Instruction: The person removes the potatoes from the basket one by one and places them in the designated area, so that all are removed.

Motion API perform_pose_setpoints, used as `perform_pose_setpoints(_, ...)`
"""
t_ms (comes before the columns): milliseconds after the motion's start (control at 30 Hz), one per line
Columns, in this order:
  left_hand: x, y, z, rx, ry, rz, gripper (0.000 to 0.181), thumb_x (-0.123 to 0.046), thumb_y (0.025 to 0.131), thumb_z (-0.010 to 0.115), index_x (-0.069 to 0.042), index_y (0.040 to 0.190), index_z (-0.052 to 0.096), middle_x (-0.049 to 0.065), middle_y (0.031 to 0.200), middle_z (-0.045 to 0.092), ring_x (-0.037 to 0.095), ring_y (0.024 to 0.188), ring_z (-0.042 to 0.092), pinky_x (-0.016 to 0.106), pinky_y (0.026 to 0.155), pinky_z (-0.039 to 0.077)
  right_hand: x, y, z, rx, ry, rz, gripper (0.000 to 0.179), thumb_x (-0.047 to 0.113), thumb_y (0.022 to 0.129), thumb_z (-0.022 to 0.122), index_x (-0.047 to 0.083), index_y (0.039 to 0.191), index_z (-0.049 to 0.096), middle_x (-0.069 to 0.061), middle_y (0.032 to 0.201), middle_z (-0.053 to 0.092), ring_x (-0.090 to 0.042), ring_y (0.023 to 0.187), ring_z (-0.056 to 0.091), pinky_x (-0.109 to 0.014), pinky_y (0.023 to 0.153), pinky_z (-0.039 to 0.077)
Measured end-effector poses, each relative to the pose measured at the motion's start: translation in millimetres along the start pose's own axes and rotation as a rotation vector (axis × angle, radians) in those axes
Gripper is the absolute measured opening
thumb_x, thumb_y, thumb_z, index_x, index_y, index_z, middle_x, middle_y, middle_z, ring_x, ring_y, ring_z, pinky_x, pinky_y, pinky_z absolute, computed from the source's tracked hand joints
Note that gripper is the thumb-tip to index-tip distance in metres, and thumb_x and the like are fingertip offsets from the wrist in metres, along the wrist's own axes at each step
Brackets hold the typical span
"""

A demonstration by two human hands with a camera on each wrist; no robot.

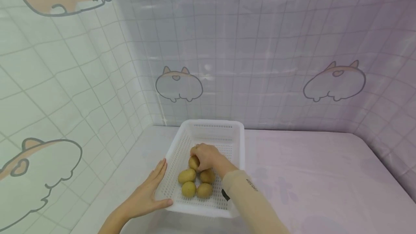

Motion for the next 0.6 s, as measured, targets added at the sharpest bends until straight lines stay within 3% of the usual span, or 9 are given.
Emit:
perform_pose_setpoints(133,-0.6,0.2,-0.4,-0.003,0.004,0.000,0.113,-0.054,0.077,0.074,0.002,0.152,0.010,0.016,0.160,0.004,0.030,0.146,0.007,0.056,0.113,0.013,0.7,-0.3,2.9,0.021,-0.041,0.015,0.060,0.040,0.073,0.083,0.025,0.126,0.060,0.000,0.129,0.056,-0.018,0.114,0.053,-0.038,0.092,0.049)
perform_pose_setpoints(367,-1.2,-0.2,-1.1,0.012,0.010,-0.011,0.113,-0.053,0.078,0.073,0.003,0.152,0.009,0.017,0.160,0.002,0.032,0.145,0.007,0.056,0.113,0.012,1.9,-1.4,6.0,0.054,0.008,0.058,0.072,0.044,0.073,0.082,0.021,0.135,0.055,-0.003,0.147,0.044,-0.033,0.132,0.042,-0.049,0.100,0.044)
perform_pose_setpoints(467,-1.9,-0.4,-1.3,0.008,0.004,-0.007,0.112,-0.052,0.078,0.074,0.003,0.152,0.010,0.018,0.160,0.003,0.032,0.145,0.007,0.056,0.112,0.013,1.6,-1.3,5.9,0.049,0.020,0.079,0.072,0.044,0.071,0.083,0.020,0.134,0.056,-0.004,0.148,0.043,-0.037,0.134,0.038,-0.052,0.102,0.041)
perform_pose_setpoints(600,-1.5,-0.1,-0.7,0.002,-0.004,-0.004,0.112,-0.052,0.078,0.074,0.002,0.152,0.010,0.018,0.160,0.004,0.032,0.145,0.008,0.057,0.112,0.013,1.3,-1.1,6.3,0.032,0.022,0.080,0.070,0.041,0.069,0.086,0.021,0.129,0.058,-0.004,0.142,0.049,-0.033,0.132,0.042,-0.048,0.101,0.042)
Point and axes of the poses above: each hand's wrist, its own y-axis towards the middle knuckle, its own z-axis out of the palm, x = y × z, the point moved 4 cm from there along y, towards the middle knuckle
